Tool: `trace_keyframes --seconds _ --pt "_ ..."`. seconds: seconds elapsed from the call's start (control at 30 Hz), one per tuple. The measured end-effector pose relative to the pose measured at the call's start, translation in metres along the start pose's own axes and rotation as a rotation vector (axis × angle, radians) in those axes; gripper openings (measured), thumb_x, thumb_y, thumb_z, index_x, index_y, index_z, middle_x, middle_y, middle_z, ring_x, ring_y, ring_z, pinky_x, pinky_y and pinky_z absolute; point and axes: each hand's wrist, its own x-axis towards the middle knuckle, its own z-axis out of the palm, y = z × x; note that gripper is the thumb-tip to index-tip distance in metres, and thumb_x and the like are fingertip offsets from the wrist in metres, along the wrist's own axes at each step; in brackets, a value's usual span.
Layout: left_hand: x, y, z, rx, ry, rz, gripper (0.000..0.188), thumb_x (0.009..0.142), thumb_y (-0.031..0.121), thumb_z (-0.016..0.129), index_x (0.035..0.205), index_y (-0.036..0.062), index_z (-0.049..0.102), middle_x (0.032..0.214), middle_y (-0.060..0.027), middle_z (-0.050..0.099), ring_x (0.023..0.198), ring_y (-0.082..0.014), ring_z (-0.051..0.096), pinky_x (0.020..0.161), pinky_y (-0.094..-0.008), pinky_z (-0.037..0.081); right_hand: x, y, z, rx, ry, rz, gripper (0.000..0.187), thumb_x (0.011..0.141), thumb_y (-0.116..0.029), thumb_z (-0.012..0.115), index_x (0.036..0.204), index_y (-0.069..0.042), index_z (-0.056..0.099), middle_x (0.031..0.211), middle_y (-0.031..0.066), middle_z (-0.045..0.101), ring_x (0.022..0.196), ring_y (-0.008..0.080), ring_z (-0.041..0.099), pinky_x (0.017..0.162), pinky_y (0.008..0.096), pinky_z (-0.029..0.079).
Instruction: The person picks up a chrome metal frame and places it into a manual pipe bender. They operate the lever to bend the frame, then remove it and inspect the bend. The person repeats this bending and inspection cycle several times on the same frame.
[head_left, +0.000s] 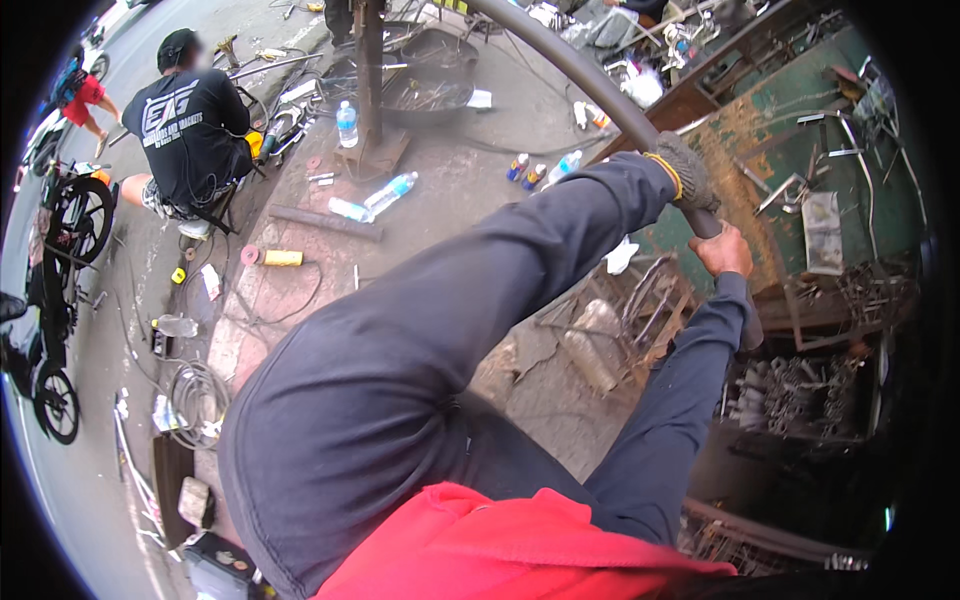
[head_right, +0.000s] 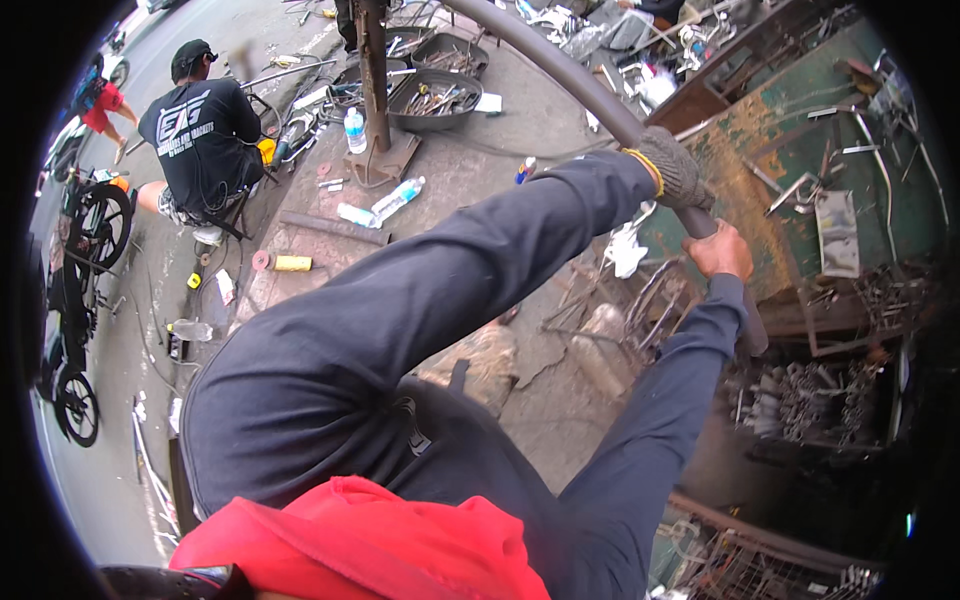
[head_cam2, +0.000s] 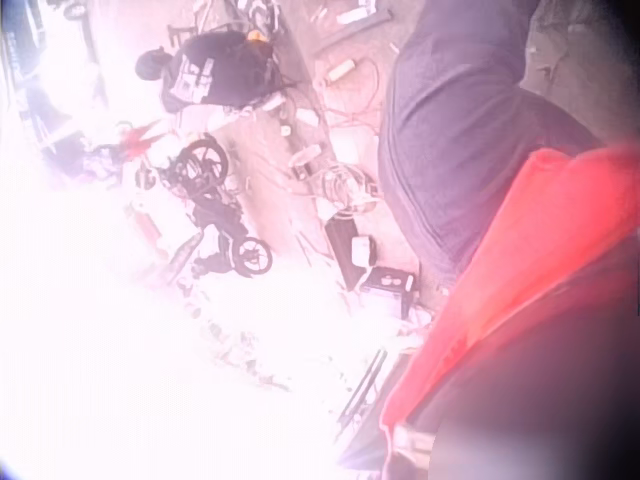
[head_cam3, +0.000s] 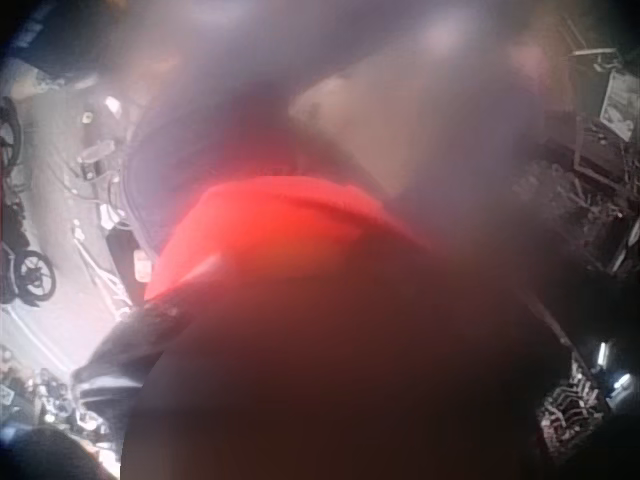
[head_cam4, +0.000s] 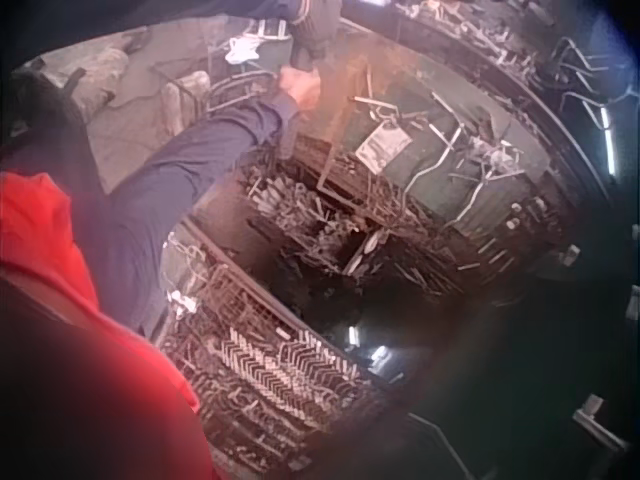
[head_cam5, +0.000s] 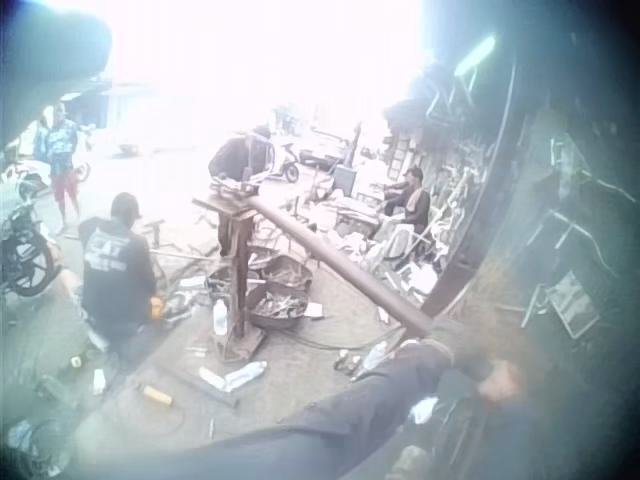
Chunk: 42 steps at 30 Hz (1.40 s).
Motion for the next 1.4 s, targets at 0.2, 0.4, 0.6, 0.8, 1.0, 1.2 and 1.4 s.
trace_keyframes --seconds 0.2,0.4,0.6,0.8,1.0,1.2,1.4 --pt "-0.093 0.006 0.005 -0.131 0.332 0.205 0.030 0.082 0.046 0.062 0.076 0.0202 0.076 0.068 -0.0061 0.068 0.066 -0.0300 0.068 0.064 -0.0471 0.049 -0.109 -0.025 -0.011 0.037 0.095 -0.012 0.064 0.064 -0.038 0.081 0.119 -0.009 0.066 0.100 0.0261 0.070 0.096 0.0437 0.068 0.083 0.0513 0.054" --pt "-0.066 -0.017 -0.018 -0.405 0.293 0.161 0.026 0.081 0.036 0.067 0.092 0.0121 0.070 0.094 -0.0107 0.069 0.084 -0.0281 0.066 0.075 -0.0449 0.049 -0.059 -0.012 0.000 0.104 -0.037 -0.046 0.055 0.063 -0.033 0.085 0.108 -0.008 0.065 0.088 0.0247 0.069 0.086 0.0473 0.065 0.074 0.0544 0.051" --pt "-0.134 -0.171 -0.033 -0.894 0.266 -0.421 0.041 0.089 0.025 0.071 0.123 0.0060 0.061 0.117 -0.0140 0.062 0.106 -0.0236 0.064 0.093 -0.0385 0.052 0.010 0.006 0.040 0.149 -0.254 -0.167 0.053 0.065 -0.030 0.085 0.100 -0.002 0.057 0.092 0.0220 0.066 0.092 0.0447 0.063 0.081 0.0525 0.049" --pt "-0.215 -0.422 -0.121 -0.767 0.933 -1.010 0.054 0.088 0.028 0.070 0.131 -0.0017 0.056 0.121 -0.0190 0.067 0.111 -0.0257 0.065 0.095 -0.0352 0.051 0.083 -0.138 0.032 0.230 -0.382 -0.243 0.060 0.070 -0.034 0.083 0.115 -0.005 0.058 0.105 0.0207 0.068 0.098 0.0412 0.065 0.083 0.0492 0.051" --pt "-0.196 -0.605 -0.208 -0.310 0.909 -0.932 0.079 0.084 0.048 0.070 0.135 -0.0084 0.050 0.129 -0.0231 0.062 0.120 -0.0334 0.060 0.101 -0.0389 0.046 0.114 -0.304 0.037 0.263 -0.207 -0.256 0.060 0.074 -0.037 0.080 0.121 -0.005 0.058 0.112 0.0166 0.067 0.105 0.0368 0.065 0.090 0.0498 0.050" --pt "-0.109 -0.762 -0.242 -0.272 0.730 -0.849 0.059 0.085 0.055 0.064 0.109 0.0006 0.070 0.094 -0.0194 0.070 0.087 -0.0299 0.067 0.081 -0.0390 0.050 0.118 -0.316 0.026 0.195 -0.293 -0.115 0.053 0.072 -0.036 0.081 0.113 -0.008 0.062 0.106 0.0140 0.069 0.102 0.0356 0.066 0.086 0.0521 0.049" --pt "-0.043 -0.888 -0.236 -0.008 0.373 -0.859 0.053 0.089 0.037 0.058 0.141 0.0278 0.054 0.136 -0.0160 0.059 0.128 -0.0289 0.055 0.111 -0.0383 0.040 0.113 -0.314 0.034 0.214 -0.192 -0.125 0.051 0.065 -0.032 0.084 0.106 -0.010 0.065 0.098 0.0118 0.068 0.094 0.0345 0.066 0.081 0.0489 0.049"
